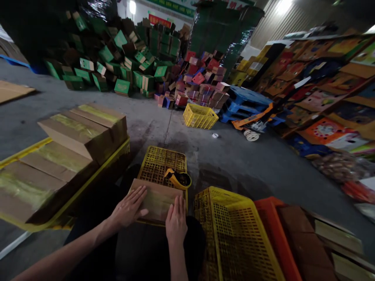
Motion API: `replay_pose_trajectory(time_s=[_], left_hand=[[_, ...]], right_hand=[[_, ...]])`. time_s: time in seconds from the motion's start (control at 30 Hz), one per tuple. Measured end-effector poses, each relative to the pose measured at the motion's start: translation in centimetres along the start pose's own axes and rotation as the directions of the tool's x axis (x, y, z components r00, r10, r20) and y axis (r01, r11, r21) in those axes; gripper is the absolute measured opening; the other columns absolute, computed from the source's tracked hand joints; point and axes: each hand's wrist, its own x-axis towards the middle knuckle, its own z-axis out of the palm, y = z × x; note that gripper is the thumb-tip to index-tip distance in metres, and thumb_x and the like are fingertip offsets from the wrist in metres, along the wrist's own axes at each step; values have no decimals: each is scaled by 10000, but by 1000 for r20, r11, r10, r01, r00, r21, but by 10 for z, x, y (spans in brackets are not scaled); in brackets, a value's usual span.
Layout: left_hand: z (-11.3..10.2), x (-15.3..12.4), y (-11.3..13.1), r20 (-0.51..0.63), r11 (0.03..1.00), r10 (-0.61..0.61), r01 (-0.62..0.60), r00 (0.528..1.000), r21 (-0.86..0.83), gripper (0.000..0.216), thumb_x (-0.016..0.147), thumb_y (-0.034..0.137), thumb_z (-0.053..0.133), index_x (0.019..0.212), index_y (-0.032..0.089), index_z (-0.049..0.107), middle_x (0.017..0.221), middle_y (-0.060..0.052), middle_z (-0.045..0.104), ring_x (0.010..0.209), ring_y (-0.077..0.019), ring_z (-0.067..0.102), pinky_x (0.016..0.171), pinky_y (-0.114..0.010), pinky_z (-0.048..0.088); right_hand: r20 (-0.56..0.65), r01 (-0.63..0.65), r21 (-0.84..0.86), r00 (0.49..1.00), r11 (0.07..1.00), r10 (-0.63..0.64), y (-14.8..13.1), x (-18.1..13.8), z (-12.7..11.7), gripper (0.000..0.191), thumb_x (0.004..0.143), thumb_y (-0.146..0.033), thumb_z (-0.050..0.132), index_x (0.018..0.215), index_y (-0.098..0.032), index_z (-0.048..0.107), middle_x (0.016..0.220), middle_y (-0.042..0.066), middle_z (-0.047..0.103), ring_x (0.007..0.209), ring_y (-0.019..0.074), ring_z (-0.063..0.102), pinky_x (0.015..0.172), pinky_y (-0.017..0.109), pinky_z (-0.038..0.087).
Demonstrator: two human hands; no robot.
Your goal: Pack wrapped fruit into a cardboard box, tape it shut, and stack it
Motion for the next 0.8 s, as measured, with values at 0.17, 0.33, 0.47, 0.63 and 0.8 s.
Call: replay_pose_trajectory(time_s=[0.17, 0.33, 0.47, 0.63, 0.8], left_hand=[[-7, -22, -20, -12, 995, -98, 98, 995, 24, 704, 1012, 550, 429, 1596, 185, 281, 1628, -141, 320, 1505, -304, 315, 1224, -507, 271], [10, -27, -10, -92, 988, -150, 147, 984, -44, 838, 1002, 550, 449, 1628, 134, 80, 1679, -191, 109, 1542, -359, 145, 1191, -521, 336], [22, -28, -10, -87, 975, -181, 167, 980, -143, 824, 1008, 556, 424, 1632, 185, 34, 1692, -177, 56, 1542, -383, 100, 1171, -564, 355], [20, -33, -16, -54, 947, -214, 193, 975, -257, 736, 1022, 540, 398, 1630, 258, 96, 1705, -115, 32, 1545, -337, 128, 1197, -534, 328], [14, -34, -13, -6, 924, -245, 232, 970, -303, 747, 1012, 553, 411, 1630, 258, 112, 1709, -83, 3, 1551, -303, 124, 1233, -474, 262]], right_hand=[[-2, 1, -6, 1000, 1000, -1, -2, -2, -2, 612, 1073, -468, 233, 1545, -115, 396, 1565, 157, 438, 1460, 298, 395, 1148, 455, 406], [-1, -56, -103, 998, 993, 56, -28, -3, -6, 594, 1067, -449, 263, 1549, -127, 393, 1554, 206, 432, 1468, 387, 354, 1151, 670, 270], [100, 47, -71, 994, 996, -40, -80, -14, 1, 539, 1048, -385, 370, 1549, -188, 401, 1577, 161, 413, 1472, 357, 359, 1171, 646, 253], [172, 192, 24, 966, 981, -194, -121, -27, 9, 545, 1031, -373, 436, 1563, -280, 366, 1592, 47, 415, 1492, 277, 338, 1208, 539, 272], [106, 40, -88, 994, 995, -30, -58, -18, -14, 571, 1046, -445, 384, 1563, -205, 369, 1569, 122, 434, 1455, 326, 400, 1169, 583, 312]])
